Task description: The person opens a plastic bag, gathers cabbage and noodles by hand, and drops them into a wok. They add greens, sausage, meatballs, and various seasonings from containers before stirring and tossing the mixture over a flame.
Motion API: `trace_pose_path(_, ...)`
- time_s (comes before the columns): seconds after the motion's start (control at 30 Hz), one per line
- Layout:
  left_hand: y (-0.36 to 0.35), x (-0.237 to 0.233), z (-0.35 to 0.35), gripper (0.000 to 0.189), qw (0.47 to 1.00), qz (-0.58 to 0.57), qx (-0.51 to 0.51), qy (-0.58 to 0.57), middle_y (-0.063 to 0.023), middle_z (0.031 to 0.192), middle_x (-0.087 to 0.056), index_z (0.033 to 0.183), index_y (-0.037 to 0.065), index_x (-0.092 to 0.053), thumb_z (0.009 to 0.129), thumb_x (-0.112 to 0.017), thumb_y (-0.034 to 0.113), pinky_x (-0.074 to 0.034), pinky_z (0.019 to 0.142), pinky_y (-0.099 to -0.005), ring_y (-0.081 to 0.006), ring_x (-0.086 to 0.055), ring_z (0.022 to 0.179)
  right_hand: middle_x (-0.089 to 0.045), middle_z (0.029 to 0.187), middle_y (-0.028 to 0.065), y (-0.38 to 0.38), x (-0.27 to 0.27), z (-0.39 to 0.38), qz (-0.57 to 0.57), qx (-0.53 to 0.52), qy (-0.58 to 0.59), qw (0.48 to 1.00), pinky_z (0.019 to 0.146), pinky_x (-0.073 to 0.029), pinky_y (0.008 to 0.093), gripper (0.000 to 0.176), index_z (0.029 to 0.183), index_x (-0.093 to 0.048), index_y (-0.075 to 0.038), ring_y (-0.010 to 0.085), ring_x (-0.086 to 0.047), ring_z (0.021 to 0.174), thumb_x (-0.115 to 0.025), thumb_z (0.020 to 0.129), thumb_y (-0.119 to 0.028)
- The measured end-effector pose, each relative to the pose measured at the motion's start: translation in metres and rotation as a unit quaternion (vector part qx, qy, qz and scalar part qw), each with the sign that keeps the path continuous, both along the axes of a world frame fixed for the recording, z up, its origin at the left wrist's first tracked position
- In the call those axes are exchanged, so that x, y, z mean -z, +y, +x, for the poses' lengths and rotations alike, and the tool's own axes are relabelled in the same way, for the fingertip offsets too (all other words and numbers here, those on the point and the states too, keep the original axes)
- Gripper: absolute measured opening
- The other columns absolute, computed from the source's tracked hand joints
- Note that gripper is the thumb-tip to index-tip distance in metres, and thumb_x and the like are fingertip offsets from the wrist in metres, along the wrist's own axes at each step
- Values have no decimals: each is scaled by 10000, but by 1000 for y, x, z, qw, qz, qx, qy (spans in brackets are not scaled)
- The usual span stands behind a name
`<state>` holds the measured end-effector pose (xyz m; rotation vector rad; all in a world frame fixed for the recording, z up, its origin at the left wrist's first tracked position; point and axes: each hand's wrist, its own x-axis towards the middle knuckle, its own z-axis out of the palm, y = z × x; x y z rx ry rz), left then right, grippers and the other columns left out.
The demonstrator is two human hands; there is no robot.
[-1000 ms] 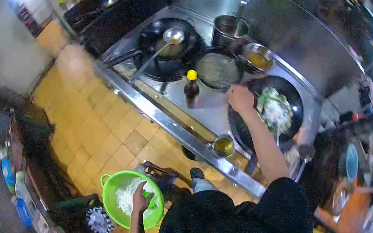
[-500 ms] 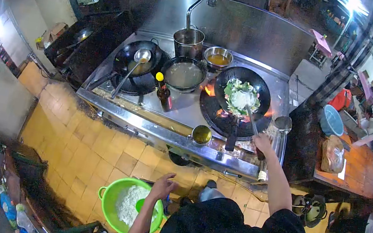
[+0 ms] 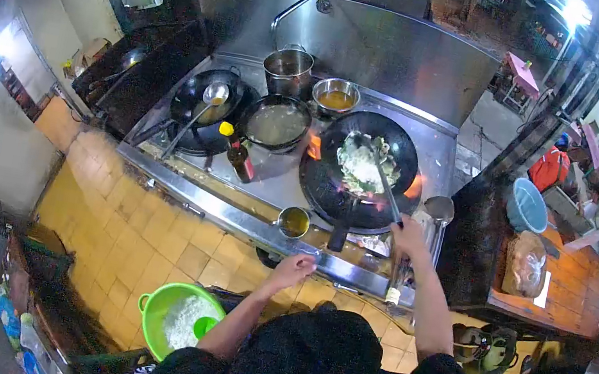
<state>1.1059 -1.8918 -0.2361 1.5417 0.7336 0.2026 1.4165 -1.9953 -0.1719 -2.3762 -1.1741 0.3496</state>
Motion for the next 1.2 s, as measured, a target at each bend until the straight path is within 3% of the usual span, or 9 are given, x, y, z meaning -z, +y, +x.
trace_pose_path(0.23, 34, 63, 106, 429, 993, 29, -29, 108, -92, 767, -616, 1023, 16, -573, 833, -558, 400, -449, 620, -310, -168, -575, 671, -598, 850, 255, -24, -60, -35, -204, -34, 1, 978, 706, -476, 491, 295, 1061, -500, -21, 409, -592, 793, -471, 815, -180)
trace_pose_path(0.33, 58, 78, 142, 327, 948, -312, 60, 13, -75, 746, -607, 931, 23, -594, 839, -560, 336, -436, 580, -348, -176, -554, 624, -598, 854, 261, -12, -32, -54, -129, 51, -39, 990, 705, -485, 482, 323, 1096, -482, -11, 387, -602, 817, -458, 807, -152)
trace_pose_path(0.43, 32, 30, 154, 175, 895, -446, 0, 2, -64, 721, -590, 847, 55, -601, 842, -558, 224, -446, 581, -339, -170, -548, 611, -594, 894, 261, -17, -47, -29, -153, -52, 31, 986, 718, -488, 469, 324, 1098, -488, -21, 371, -599, 826, -447, 796, -130)
trace_pose_path(0.5, -8, -42, 172, 121, 931, -303, -198, 41, -44, 592, -526, 723, 74, -544, 796, -595, 157, -451, 516, -295, -146, -508, 507, -596, 900, 242, -46, -118, -20, -169, -49, 68, 982, 764, -473, 475, 358, 1136, -481, -79, 378, -589, 842, -484, 798, -196)
trace_pose_path(0.57, -13, -111, 160, 126, 840, -523, -44, -137, -50, 603, -512, 704, 71, -522, 791, -596, 125, -454, 557, -290, -145, -498, 531, -591, 853, 240, -57, -136, -20, -178, -67, -4, 982, 724, -481, 483, 406, 1166, -454, -52, 391, -585, 822, -518, 812, -239)
trace_pose_path(0.63, -5, -143, 144, 128, 768, -637, -7, -68, -13, 615, -504, 710, 64, -515, 803, -582, 121, -451, 563, -279, -112, -498, 570, -593, 834, 241, -56, -140, -29, -193, -58, -3, 979, 756, -458, 477, 372, 1140, -487, -58, 406, -568, 829, -552, 791, -169)
trace_pose_path(0.83, -10, -26, 119, 107, 957, -283, -52, 46, -53, 621, -532, 844, 24, -576, 829, -542, 124, -467, 474, -302, -152, -522, 505, -583, 799, 259, -69, -131, -55, -188, -56, -10, 980, 738, -452, 494, 396, 1170, -461, -73, 421, -564, 823, -543, 801, -188)
trace_pose_path(0.97, -51, -144, 84, 78, 921, -387, 15, 38, -53, 645, -555, 814, 46, -540, 787, -578, 108, -429, 423, -315, -159, -516, 479, -581, 810, 269, -63, -130, -71, -195, 6, 51, 979, 751, -448, 504, 461, 1233, -415, -89, 430, -568, 800, -539, 803, -195)
trace_pose_path(1.2, -6, -55, 103, 126, 925, -379, -9, 0, -43, 596, -538, 733, 50, -538, 812, -576, 140, -450, 477, -287, -147, -536, 507, -584, 776, 275, -69, -93, -81, -225, 52, 15, 973, 698, -453, 522, 442, 1238, -400, -91, 440, -576, 764, -524, 826, -191)
